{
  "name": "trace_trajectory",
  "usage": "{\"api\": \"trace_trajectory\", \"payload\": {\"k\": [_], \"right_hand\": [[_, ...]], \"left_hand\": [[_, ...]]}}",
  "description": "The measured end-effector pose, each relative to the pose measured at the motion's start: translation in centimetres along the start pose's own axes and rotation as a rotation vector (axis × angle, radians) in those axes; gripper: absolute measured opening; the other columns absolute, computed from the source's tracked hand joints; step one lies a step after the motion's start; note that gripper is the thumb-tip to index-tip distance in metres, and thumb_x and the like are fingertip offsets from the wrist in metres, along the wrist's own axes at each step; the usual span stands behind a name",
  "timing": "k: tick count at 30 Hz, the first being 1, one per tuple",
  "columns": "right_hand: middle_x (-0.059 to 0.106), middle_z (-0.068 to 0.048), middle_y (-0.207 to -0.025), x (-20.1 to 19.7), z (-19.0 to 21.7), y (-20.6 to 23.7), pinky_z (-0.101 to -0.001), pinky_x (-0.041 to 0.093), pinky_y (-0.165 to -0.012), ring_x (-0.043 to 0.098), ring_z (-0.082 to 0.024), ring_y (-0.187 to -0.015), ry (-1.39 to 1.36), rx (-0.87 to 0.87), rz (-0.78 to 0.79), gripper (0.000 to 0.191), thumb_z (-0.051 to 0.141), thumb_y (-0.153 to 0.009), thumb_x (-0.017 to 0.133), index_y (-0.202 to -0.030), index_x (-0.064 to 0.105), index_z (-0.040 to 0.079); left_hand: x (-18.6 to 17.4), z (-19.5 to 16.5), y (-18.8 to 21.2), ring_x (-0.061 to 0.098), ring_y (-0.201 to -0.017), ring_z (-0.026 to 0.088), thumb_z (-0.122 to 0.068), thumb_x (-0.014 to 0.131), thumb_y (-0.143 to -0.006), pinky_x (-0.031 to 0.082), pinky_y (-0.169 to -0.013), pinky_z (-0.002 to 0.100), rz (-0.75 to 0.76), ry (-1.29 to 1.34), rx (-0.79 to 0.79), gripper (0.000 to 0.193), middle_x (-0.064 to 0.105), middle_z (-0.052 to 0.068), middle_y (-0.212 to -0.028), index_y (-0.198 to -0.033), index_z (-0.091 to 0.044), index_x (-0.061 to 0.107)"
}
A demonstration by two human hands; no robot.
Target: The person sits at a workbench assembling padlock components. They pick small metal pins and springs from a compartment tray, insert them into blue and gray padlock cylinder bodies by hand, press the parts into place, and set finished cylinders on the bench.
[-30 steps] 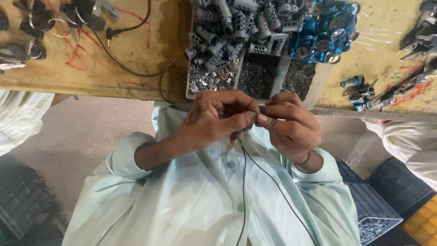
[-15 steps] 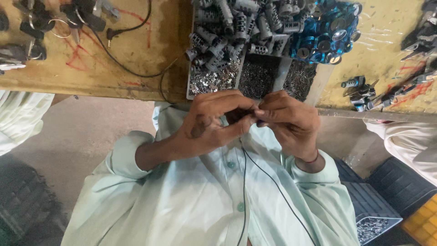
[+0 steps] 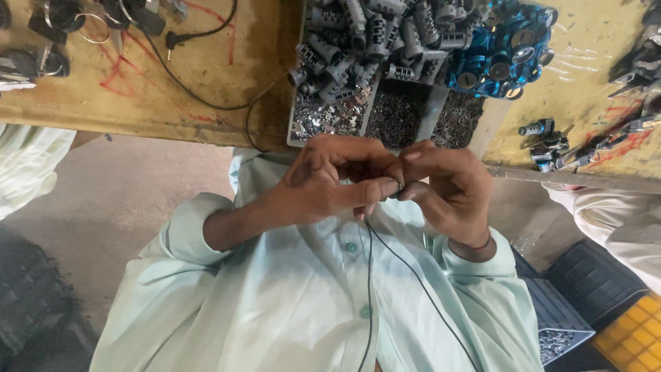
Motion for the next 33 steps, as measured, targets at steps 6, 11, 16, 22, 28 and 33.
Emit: {"api": "trace_trajectory", "payload": {"k": [6,11,16,22,28,33], "right_hand": [[0.073,-0.01,-0.101,0.2,0.1,-0.7,-0.0375,0.054,-0.092,0.068,-0.023,-0.09,0.093,-0.102,0.094,0.016,0.001,-0.098,0.072,-0.113,0.068,0.0],[0.071,-0.012,-0.108,-0.9,3.3,-2.8,-0.0336,0.056,-0.077,0.07,-0.022,-0.091,0.282,0.032,-0.139,0.029,0.011,-0.09,0.079,-0.115,0.066,0.0],[0.053,-0.019,-0.119,-1.1,5.1,-6.8,-0.0412,0.046,-0.093,0.055,-0.033,-0.111,1.381,-0.256,-0.178,0.033,-0.006,-0.099,0.085,-0.127,0.07,0.005],[0.056,-0.012,-0.131,-1.6,5.5,-6.2,-0.0403,0.047,-0.101,0.056,-0.029,-0.12,1.14,-0.136,-0.127,0.02,-0.006,-0.111,0.075,-0.121,0.062,0.006],[0.052,-0.013,-0.119,-1.0,4.6,-6.8,-0.0412,0.045,-0.095,0.053,-0.029,-0.111,1.405,-0.197,-0.193,0.031,0.002,-0.103,0.089,-0.125,0.067,0.006],[0.057,-0.012,-0.123,-1.3,4.4,-7.0,-0.0343,0.049,-0.087,0.057,-0.025,-0.107,1.126,-0.108,-0.241,0.027,-0.008,-0.101,0.079,-0.116,0.06,0.003]], "left_hand": [[-0.4,-1.2,0.7,0.068,-0.089,0.008,-0.014,0.07,-0.104,0.056,-0.078,0.024,-0.053,-0.357,0.46,0.019,0.07,0.006,-0.102,-0.115,0.002,0.068],[-0.3,-0.4,-0.1,0.065,-0.077,0.007,-0.018,0.071,-0.095,0.054,-0.068,0.025,-0.053,-0.24,0.148,0.019,0.071,0.003,-0.092,-0.105,-0.002,0.073],[0.1,-0.1,-0.5,0.062,-0.073,0.005,-0.02,0.07,-0.095,0.052,-0.067,0.023,-0.01,-0.191,0.058,0.018,0.068,-0.001,-0.083,-0.102,-0.003,0.072],[-0.3,0.1,-0.8,0.064,-0.08,0.003,-0.022,0.071,-0.095,0.053,-0.071,0.022,-0.007,-0.215,0.161,0.02,0.07,-0.002,-0.088,-0.104,-0.004,0.071],[-0.1,0.0,-1.9,0.063,-0.079,0.005,-0.022,0.072,-0.096,0.053,-0.072,0.023,0.008,-0.274,0.145,0.019,0.07,0.0,-0.087,-0.103,-0.004,0.072],[-0.1,-0.9,-1.6,0.067,-0.082,0.006,-0.02,0.07,-0.097,0.056,-0.072,0.024,0.039,-0.289,0.22,0.018,0.071,0.0,-0.091,-0.104,-0.004,0.071]]}}
Point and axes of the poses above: each hand's wrist, its own y-axis away from the middle knuckle, its own x-axis out of the palm, z = x × y, the point moved 3 cm from there along -y, towards the middle knuckle
